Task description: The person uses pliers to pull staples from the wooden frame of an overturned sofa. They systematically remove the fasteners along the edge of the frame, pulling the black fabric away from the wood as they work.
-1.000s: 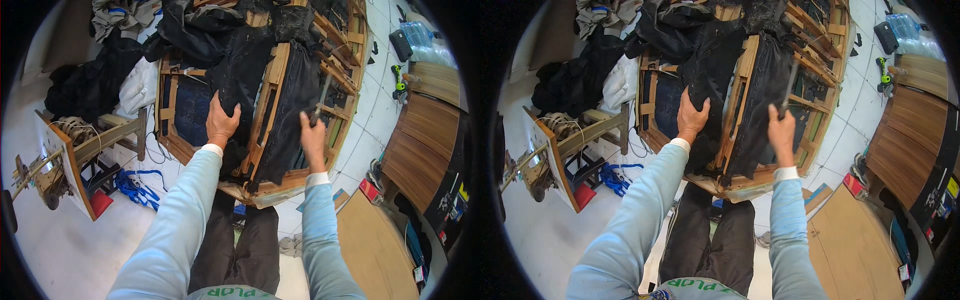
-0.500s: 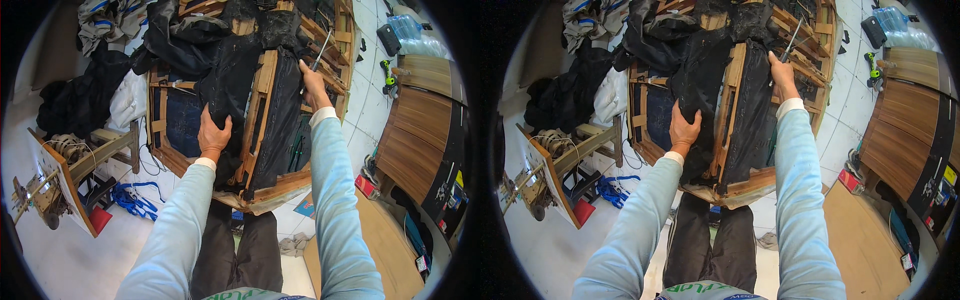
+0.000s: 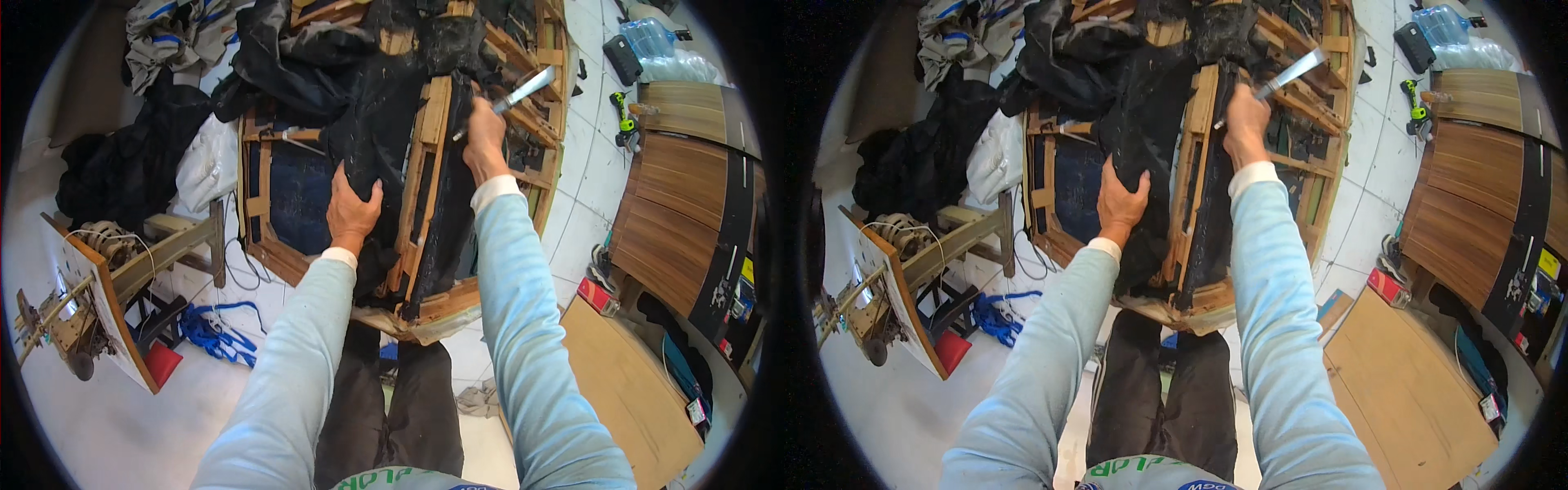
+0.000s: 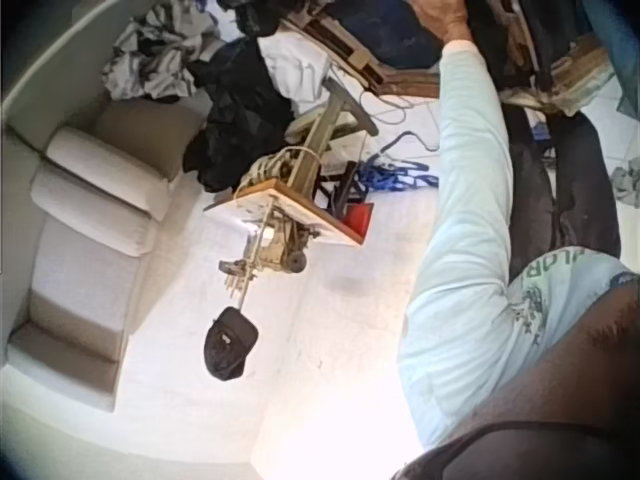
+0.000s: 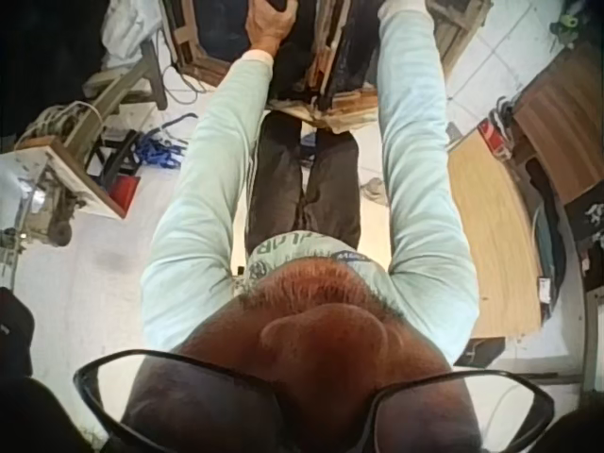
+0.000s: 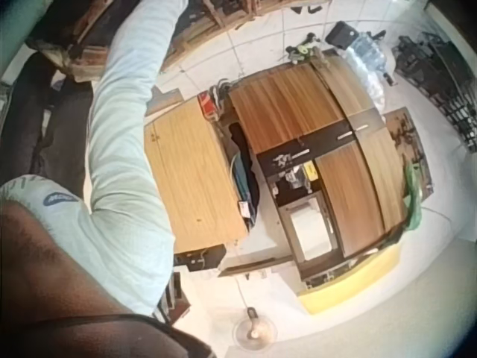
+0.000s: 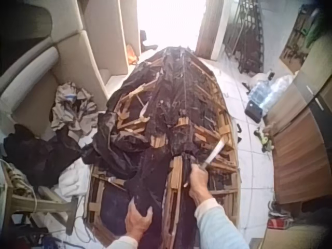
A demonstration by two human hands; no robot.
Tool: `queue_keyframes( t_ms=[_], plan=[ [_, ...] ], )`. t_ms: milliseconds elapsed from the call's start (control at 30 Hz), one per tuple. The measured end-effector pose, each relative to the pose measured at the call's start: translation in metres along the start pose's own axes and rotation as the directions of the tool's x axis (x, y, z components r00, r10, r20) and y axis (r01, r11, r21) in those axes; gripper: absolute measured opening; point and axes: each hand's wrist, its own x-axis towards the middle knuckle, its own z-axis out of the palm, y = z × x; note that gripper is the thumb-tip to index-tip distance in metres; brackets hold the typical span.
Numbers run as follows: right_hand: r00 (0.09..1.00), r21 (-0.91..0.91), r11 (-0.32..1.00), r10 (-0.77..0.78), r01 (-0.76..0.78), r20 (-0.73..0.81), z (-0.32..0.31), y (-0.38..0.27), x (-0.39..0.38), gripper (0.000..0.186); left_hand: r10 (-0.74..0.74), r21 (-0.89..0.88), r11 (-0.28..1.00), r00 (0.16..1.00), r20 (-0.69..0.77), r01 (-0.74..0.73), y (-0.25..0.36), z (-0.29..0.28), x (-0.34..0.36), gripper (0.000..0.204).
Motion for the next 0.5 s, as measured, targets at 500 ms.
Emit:
queue_keyframes(
  t_ms=[500],
  plan=[
    [0.92,0.003,0.922,0.386,-0.387,-0.068,-0.368,0.044,-0.31,0.032,0.008,-0.043,0.999,1.0,0.005,-0.007,0.0,0.002,-0.011,0.083]
  ],
)
